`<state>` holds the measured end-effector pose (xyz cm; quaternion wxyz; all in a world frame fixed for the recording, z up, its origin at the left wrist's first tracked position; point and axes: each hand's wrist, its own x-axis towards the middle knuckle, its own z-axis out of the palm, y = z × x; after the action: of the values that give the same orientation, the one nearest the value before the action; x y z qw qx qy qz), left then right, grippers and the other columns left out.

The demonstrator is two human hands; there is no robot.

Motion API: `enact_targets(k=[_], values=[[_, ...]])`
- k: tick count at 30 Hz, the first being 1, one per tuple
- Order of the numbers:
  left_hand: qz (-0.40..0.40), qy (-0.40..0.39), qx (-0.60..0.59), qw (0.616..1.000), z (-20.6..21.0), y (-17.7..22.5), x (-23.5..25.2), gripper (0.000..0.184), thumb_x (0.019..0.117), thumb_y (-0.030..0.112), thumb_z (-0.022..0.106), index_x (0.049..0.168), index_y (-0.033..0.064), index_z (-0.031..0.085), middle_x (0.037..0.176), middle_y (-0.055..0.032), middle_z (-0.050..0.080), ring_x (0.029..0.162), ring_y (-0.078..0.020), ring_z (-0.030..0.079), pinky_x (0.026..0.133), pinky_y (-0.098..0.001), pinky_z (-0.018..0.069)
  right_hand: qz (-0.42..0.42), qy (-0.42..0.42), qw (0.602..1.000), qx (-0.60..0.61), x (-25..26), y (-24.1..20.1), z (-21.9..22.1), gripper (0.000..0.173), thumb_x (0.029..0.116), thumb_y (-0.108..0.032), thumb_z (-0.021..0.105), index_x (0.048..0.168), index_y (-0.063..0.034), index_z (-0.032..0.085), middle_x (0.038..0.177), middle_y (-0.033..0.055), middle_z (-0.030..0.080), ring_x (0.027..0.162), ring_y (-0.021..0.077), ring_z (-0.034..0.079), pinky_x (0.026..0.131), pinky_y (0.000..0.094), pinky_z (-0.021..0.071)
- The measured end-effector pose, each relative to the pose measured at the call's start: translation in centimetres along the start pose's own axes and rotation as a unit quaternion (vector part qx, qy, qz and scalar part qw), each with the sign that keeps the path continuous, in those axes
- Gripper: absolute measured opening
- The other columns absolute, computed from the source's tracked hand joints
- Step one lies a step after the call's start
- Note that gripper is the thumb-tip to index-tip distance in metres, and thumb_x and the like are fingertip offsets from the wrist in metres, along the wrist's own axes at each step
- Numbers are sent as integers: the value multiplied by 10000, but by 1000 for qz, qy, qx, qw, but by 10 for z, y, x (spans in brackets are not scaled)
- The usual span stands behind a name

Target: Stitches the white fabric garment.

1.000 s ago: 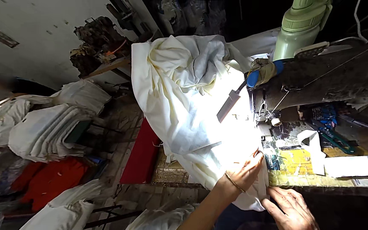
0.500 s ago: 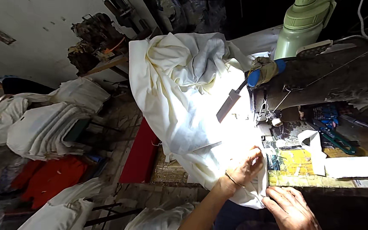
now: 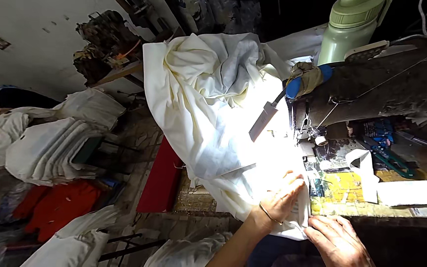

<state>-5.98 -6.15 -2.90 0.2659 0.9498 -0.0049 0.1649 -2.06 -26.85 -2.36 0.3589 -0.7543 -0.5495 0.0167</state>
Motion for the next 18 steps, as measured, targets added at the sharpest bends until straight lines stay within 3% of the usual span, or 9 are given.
enact_targets(k=[3, 6, 8, 11, 14, 18], values=[[14, -29, 71, 997, -3, -4, 8, 233, 947, 104, 578, 1082, 8, 741, 1223, -131, 720, 1213, -286, 650, 1045, -417, 504, -6, -7, 1000, -5, 2, 1, -3, 189, 964, -51, 600, 1011, -116, 772, 1030, 111, 766, 1059, 276, 710, 1002, 488, 473], [3, -29, 122, 992, -5, -11, 19, 358, 881, 176, 636, 1196, 23, 711, 1274, -145, 680, 1253, -300, 605, 1056, -462, 481, -10, -13, 1000, -4, 5, 2, -4, 183, 968, -55, 597, 994, -107, 770, 1019, 108, 770, 1062, 277, 713, 1000, 491, 473], [1, -32, 103, 994, -9, -10, 22, 284, 889, 160, 649, 1130, 35, 735, 1260, -126, 692, 1242, -288, 614, 1032, -451, 497, -12, -13, 1000, -8, 5, 3, -4, 180, 969, -58, 600, 989, -114, 769, 1009, 97, 770, 1051, 268, 714, 996, 490, 478], [35, -33, 12, 999, -9, -11, 16, 172, 945, 71, 587, 999, 12, 739, 1132, -116, 718, 1149, -266, 646, 985, -382, 525, -13, -17, 1000, -8, 5, 4, -4, 176, 962, -48, 606, 998, -112, 766, 1014, 98, 769, 1042, 275, 717, 993, 511, 481], [56, -49, 22, 997, -7, -10, 8, 186, 959, 18, 580, 1033, 1, 750, 1119, -117, 734, 1127, -266, 672, 981, -363, 538, -9, -26, 1000, -4, 6, 3, -6, 182, 968, -46, 599, 1008, -105, 766, 1020, 107, 767, 1048, 288, 715, 1000, 527, 474], [119, -11, 81, 989, 0, -9, 7, 182, 925, -27, 593, 1023, -11, 745, 1062, -136, 749, 1057, -270, 715, 965, -362, 556, -15, -37, 999, -4, 9, 3, -7, 170, 971, -48, 596, 995, -96, 757, 980, 107, 763, 1005, 296, 717, 982, 531, 481]])
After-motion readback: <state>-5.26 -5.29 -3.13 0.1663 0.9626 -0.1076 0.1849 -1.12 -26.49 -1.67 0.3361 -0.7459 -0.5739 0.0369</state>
